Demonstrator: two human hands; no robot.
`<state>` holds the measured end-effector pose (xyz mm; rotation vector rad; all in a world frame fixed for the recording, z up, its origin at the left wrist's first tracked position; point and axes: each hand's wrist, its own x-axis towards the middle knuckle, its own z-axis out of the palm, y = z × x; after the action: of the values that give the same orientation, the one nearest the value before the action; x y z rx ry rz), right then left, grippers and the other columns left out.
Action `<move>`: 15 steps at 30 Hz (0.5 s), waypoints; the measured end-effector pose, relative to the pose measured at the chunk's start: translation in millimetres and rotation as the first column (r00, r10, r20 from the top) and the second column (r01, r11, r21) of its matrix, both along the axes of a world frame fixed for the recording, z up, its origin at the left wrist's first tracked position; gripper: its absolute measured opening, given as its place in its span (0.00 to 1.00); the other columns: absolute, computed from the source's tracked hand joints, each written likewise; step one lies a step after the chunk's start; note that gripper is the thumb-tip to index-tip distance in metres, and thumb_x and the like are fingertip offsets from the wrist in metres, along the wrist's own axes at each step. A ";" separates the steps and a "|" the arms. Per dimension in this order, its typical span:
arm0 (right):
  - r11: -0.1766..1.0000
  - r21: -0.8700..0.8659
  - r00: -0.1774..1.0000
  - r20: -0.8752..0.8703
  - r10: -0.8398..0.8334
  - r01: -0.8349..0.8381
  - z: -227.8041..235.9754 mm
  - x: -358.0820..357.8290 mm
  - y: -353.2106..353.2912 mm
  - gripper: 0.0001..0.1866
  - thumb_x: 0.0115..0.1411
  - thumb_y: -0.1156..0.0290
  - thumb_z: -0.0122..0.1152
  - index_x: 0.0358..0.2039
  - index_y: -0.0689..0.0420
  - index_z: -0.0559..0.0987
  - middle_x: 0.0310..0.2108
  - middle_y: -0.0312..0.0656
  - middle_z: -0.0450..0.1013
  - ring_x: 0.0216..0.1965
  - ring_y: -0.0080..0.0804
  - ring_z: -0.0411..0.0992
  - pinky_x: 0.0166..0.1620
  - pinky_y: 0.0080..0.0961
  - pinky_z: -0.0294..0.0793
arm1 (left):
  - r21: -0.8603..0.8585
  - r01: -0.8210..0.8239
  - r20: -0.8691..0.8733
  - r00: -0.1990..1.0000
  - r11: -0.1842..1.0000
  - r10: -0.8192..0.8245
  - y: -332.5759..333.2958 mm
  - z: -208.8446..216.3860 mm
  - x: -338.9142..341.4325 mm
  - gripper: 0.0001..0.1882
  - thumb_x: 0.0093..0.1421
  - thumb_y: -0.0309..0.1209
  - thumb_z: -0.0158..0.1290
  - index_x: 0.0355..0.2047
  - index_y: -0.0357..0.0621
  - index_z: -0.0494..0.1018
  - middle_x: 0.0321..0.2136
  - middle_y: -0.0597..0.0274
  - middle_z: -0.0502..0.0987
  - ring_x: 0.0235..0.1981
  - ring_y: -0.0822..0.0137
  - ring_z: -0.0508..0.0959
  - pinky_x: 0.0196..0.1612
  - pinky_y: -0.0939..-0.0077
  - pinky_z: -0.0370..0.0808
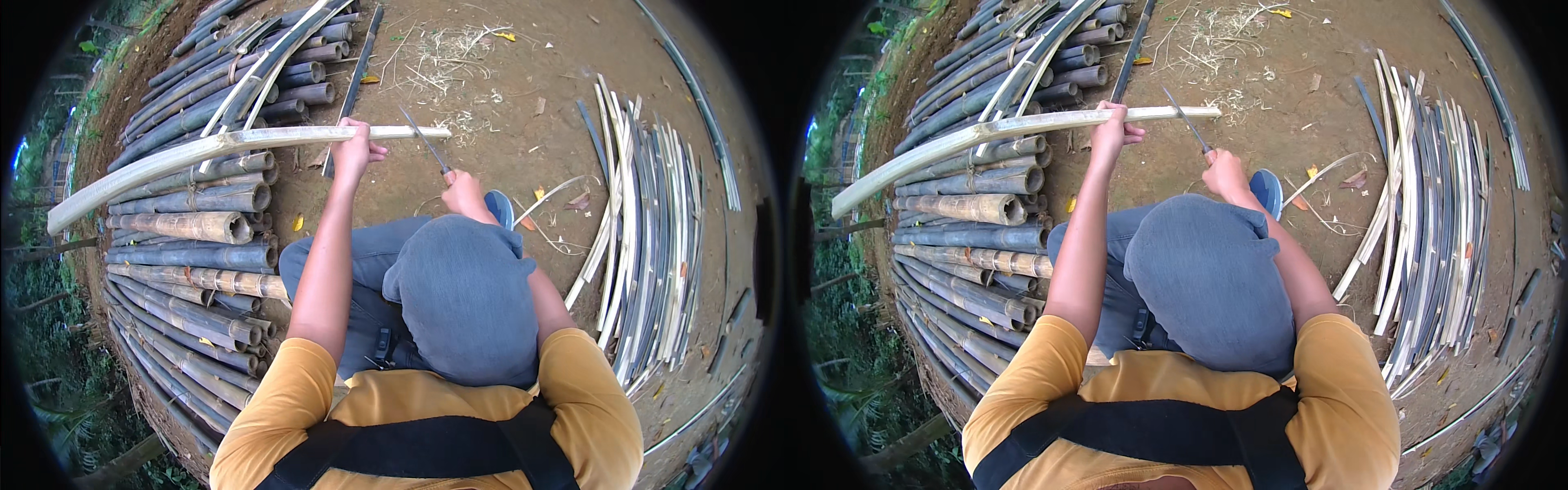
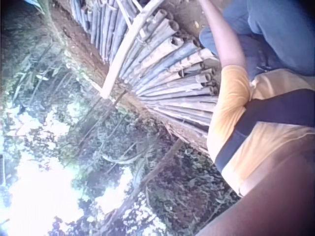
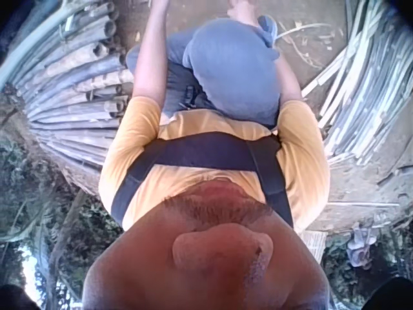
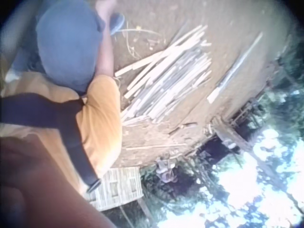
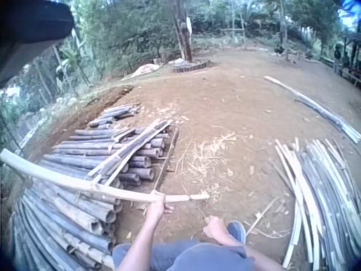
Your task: The person processes long bamboo strips by hand using a small knife. The person holds the bamboo strip and runs the knife along the edges and surface to shave off thin layers and smooth the material.
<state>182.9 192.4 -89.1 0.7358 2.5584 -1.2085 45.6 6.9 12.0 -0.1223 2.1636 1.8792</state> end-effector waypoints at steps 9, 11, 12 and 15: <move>0.997 -0.033 0.997 -0.051 -0.065 0.064 -11.1 4.3 -16.6 0.15 0.69 0.63 0.50 0.42 0.61 0.78 0.41 0.62 0.77 0.48 0.64 0.74 0.48 0.53 0.73 | 0.035 -0.060 0.019 0.998 0.998 0.059 2.8 -0.5 1.5 0.07 0.67 0.31 0.47 0.40 0.42 0.63 0.21 0.53 0.74 0.21 0.59 0.83 0.22 0.68 0.83; 0.995 -0.031 0.995 -0.013 -0.095 0.095 -9.0 10.4 -16.6 0.15 0.69 0.62 0.50 0.42 0.60 0.79 0.40 0.62 0.78 0.48 0.64 0.75 0.48 0.53 0.73 | 0.021 -0.052 0.006 0.999 0.998 0.052 2.5 -1.3 4.3 0.07 0.67 0.30 0.47 0.39 0.41 0.63 0.23 0.52 0.75 0.20 0.59 0.83 0.20 0.69 0.83; 0.992 -0.012 0.992 -0.006 -0.125 0.125 -18.7 7.7 -5.9 0.15 0.68 0.62 0.51 0.41 0.61 0.78 0.39 0.63 0.77 0.47 0.64 0.75 0.47 0.54 0.73 | 0.029 -0.055 -0.004 0.998 0.998 0.055 6.4 0.8 3.1 0.06 0.67 0.29 0.46 0.38 0.40 0.63 0.25 0.50 0.76 0.20 0.59 0.83 0.19 0.68 0.82; 0.991 0.032 0.991 0.036 -0.128 0.127 -31.0 1.8 12.9 0.14 0.67 0.63 0.53 0.40 0.61 0.79 0.39 0.63 0.77 0.46 0.63 0.75 0.47 0.53 0.74 | 0.036 -0.060 -0.009 0.998 0.998 0.060 6.3 1.6 0.8 0.06 0.66 0.28 0.46 0.37 0.38 0.63 0.27 0.48 0.77 0.19 0.60 0.83 0.18 0.69 0.82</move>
<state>184.7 205.3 -120.0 0.9331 2.5379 -1.1836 46.4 13.2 13.7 -0.1731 2.1546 1.9534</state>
